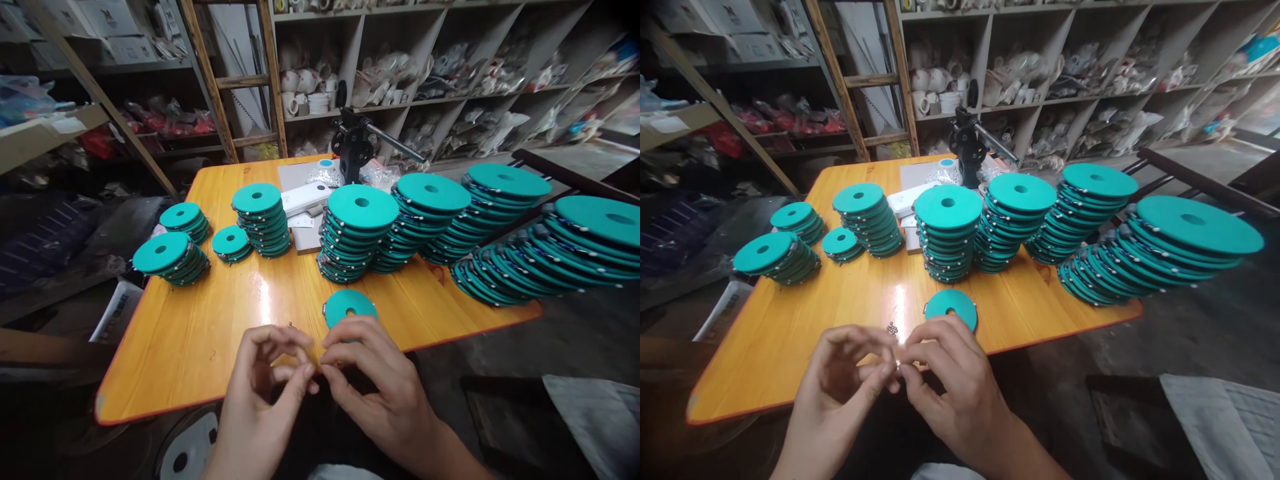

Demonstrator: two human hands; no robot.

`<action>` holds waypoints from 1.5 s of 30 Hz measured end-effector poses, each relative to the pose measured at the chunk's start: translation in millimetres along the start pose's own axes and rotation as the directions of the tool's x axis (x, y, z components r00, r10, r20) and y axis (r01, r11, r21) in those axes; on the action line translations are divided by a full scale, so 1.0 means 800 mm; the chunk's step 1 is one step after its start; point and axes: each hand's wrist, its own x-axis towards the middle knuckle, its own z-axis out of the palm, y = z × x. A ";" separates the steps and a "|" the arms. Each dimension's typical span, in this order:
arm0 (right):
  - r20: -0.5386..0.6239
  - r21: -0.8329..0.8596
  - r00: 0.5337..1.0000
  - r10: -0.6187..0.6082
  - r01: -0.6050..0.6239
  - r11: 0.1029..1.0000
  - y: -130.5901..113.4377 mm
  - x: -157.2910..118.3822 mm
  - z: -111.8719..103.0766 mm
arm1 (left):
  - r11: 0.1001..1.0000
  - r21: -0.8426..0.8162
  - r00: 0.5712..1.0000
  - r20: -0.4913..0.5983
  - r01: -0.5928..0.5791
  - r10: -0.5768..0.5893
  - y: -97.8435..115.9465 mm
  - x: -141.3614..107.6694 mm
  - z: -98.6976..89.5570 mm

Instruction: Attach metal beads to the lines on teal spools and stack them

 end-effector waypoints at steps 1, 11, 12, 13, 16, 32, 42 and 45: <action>-0.015 0.000 0.999 0.040 -0.040 0.999 -0.001 0.000 -0.004 | 1.000 0.016 0.999 0.046 0.017 -0.018 -0.001 0.002 0.004; 0.058 0.273 0.917 0.394 -0.394 0.878 0.009 -0.014 -0.029 | 0.989 -0.010 0.984 0.107 0.146 -0.145 -0.019 0.023 0.046; 0.065 0.273 0.914 0.401 -0.403 0.873 0.009 -0.015 -0.029 | 0.989 0.008 0.984 0.106 0.146 -0.146 -0.020 0.023 0.046; 0.074 0.262 0.913 0.401 -0.406 0.876 0.009 -0.016 -0.029 | 0.989 0.025 0.985 0.096 0.145 -0.146 -0.021 0.023 0.045; 0.093 0.177 0.927 0.362 -0.374 0.911 0.006 -0.014 -0.032 | 0.986 0.050 0.987 0.036 0.156 -0.158 -0.022 0.023 0.044; 0.338 -0.317 0.904 0.261 -0.152 0.936 -0.001 0.004 -0.046 | 0.987 0.002 0.986 0.060 0.158 -0.158 -0.022 0.026 0.034; 0.390 -0.352 0.889 0.240 -0.097 0.931 -0.003 0.006 -0.051 | 0.986 -0.029 0.986 -0.009 0.167 -0.167 -0.017 0.022 0.044; 0.399 -0.365 0.885 0.239 -0.086 0.927 -0.003 0.006 -0.051 | 0.987 -0.013 0.987 0.008 0.162 -0.162 -0.017 0.022 0.042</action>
